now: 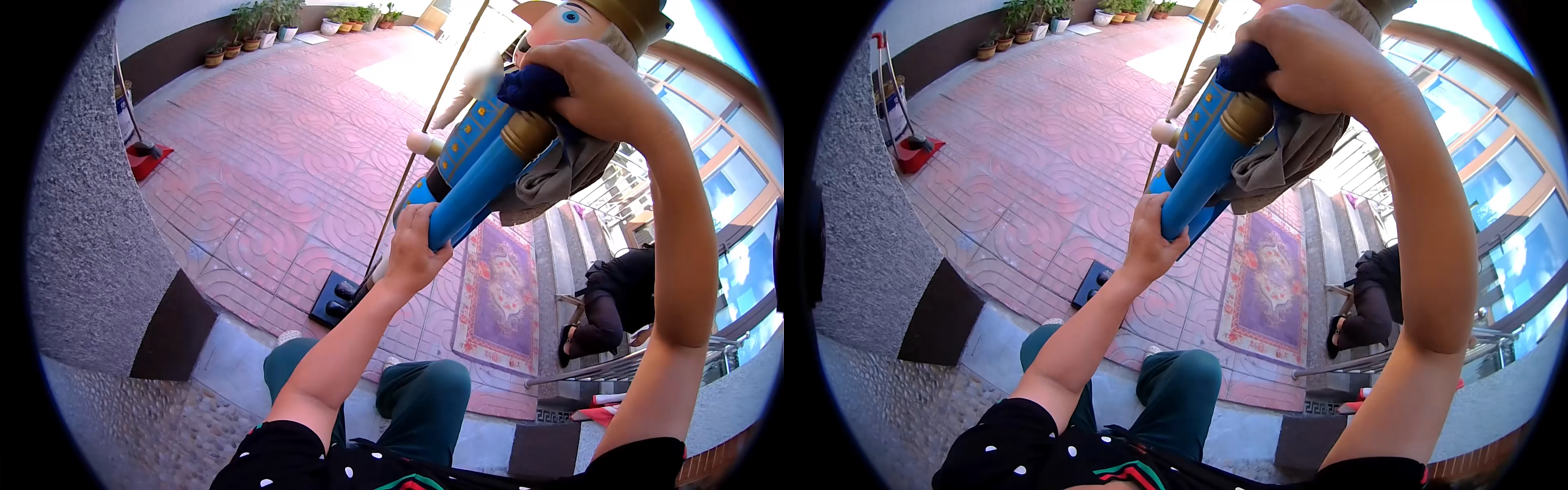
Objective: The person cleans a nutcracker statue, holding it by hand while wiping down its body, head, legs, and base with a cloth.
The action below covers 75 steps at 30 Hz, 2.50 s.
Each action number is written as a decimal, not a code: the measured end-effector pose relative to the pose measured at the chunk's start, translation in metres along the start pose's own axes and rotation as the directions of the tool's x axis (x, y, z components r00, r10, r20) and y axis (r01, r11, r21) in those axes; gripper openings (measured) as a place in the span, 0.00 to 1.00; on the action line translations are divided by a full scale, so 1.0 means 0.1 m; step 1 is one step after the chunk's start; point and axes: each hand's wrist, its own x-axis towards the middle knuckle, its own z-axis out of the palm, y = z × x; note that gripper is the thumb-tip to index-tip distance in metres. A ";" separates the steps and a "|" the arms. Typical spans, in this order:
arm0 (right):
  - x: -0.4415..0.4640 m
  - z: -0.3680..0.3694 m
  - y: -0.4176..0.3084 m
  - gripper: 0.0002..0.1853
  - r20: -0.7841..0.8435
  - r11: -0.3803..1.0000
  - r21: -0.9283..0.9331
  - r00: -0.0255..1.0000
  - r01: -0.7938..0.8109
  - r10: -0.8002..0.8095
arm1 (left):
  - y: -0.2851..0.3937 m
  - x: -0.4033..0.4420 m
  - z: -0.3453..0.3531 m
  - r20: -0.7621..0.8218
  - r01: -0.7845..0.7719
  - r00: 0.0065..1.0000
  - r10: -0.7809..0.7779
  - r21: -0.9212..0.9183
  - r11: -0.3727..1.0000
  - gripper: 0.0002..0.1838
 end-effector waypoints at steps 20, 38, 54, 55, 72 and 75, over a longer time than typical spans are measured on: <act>-0.05 0.02 -0.07 0.21 0.183 0.981 -0.009 0.964 -0.193 0.191 | -0.02 0.00 0.04 0.035 -0.007 0.999 0.008 -0.035 0.999 0.30; -0.12 0.03 0.11 0.21 -0.488 0.876 0.419 0.753 -0.240 0.440 | -0.03 0.04 -0.02 -0.023 -0.012 1.000 0.012 -0.004 1.000 0.27; -0.15 0.13 -0.28 0.21 -0.423 0.953 0.223 0.860 -0.208 0.286 | -0.06 0.00 0.01 -0.002 -0.012 1.000 0.012 0.006 1.000 0.29; -0.02 0.20 -0.32 0.18 -0.367 0.951 0.196 0.882 -0.239 0.297 | -0.05 -0.01 0.00 0.007 -0.013 1.000 0.013 0.011 1.000 0.28; -1.05 -0.13 0.06 0.19 -0.380 0.837 0.252 0.746 -0.485 0.547 | -0.04 -0.02 0.01 0.003 -0.005 1.000 0.005 0.021 1.000 0.26; -0.70 -0.36 0.34 0.24 -0.688 0.903 0.077 0.632 -0.423 0.356 | -0.04 -0.01 0.01 0.027 0.010 1.000 -0.009 -0.017 1.000 0.27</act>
